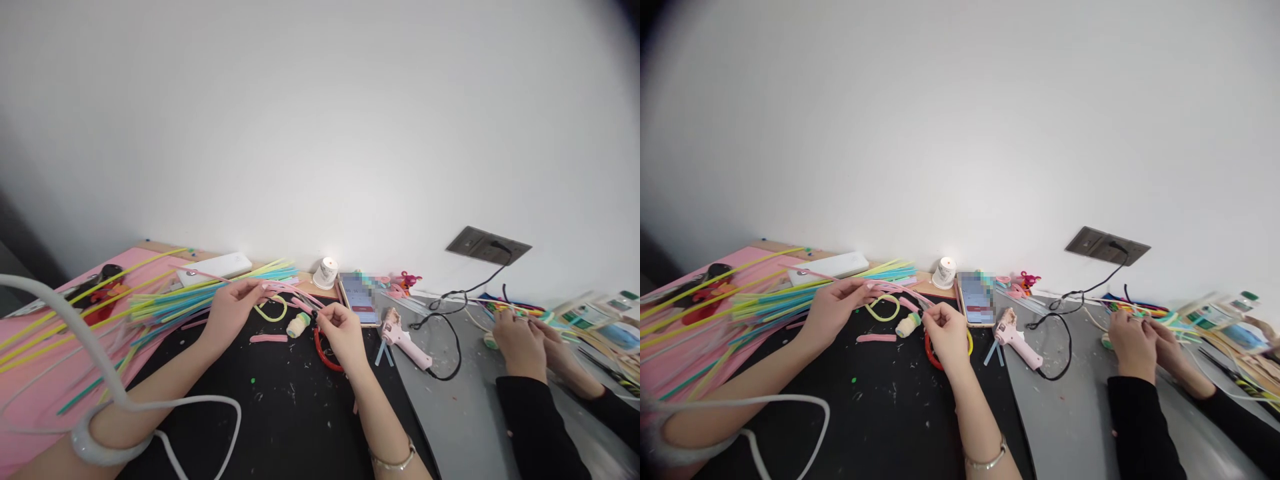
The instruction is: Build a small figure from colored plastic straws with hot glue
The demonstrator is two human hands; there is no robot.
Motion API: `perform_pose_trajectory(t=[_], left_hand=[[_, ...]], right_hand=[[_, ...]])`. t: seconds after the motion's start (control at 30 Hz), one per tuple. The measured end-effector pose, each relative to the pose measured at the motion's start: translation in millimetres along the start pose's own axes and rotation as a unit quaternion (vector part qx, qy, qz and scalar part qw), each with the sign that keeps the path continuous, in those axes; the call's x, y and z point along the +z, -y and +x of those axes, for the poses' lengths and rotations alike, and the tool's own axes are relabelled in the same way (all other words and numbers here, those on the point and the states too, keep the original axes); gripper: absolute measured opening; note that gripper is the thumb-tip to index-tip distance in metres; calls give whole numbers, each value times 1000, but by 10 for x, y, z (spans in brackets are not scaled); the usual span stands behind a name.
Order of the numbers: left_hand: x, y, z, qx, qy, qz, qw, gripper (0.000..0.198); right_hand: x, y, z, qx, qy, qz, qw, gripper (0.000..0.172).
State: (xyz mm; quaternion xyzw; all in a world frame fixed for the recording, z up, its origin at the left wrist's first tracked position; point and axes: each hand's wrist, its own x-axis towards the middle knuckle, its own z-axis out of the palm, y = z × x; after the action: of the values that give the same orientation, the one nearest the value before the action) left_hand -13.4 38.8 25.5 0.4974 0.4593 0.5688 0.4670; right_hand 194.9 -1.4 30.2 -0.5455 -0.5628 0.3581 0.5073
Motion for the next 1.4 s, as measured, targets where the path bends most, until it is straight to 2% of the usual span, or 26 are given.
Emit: perform_pose_trajectory(t=[0.13, 0.27, 0.33, 0.47, 0.5, 0.6, 0.73, 0.87, 1.0, 1.13, 1.2, 1.3, 1.4], left_hand=[[-39, 45, 56, -15, -19, -36, 999, 30], [-26, 50, 61, -12, -19, -32, 999, 38], [-11, 44, 45, -2, -8, -24, 1000, 39], [55, 17, -34, 2, 50, -3, 999, 33], [79, 6, -62, -3, 68, 1, 998, 31], [144, -28, -143, -14, 115, 10, 993, 27], [172, -36, -192, -17, 132, 11, 991, 26], [141, -10, -181, 1, 140, 9, 990, 24], [106, -47, -178, 95, 142, 104, 980, 18], [79, -106, -193, 223, 158, 190, 943, 16], [62, -115, -199, 261, 167, 205, 928, 17], [42, -117, -198, 270, 178, 212, 922, 17], [40, -131, -189, 248, 187, 208, 927, 15]], right_hand=[[82, -16, -69, -21, 97, -35, 994, 9], [187, -50, -146, -70, 162, -85, 981, 9], [178, -39, -153, -98, 143, -134, 976, 11], [89, 26, -128, -197, -21, -216, 956, 8], [73, 36, -122, -230, -42, -228, 945, 15], [72, 24, -120, -275, -2, -251, 928, 36], [120, -32, -140, -228, 74, -230, 943, 30], [111, 10, -144, -208, 99, -168, 959, 31], [46, 101, -119, -173, 110, -121, 971, 27], [-7, 137, -88, -124, 139, -85, 979, 27], [-23, 135, -77, -116, 162, -75, 977, 29], [-42, 123, -70, -111, 189, -73, 973, 33], [-54, 108, -68, -95, 198, -77, 972, 36]])
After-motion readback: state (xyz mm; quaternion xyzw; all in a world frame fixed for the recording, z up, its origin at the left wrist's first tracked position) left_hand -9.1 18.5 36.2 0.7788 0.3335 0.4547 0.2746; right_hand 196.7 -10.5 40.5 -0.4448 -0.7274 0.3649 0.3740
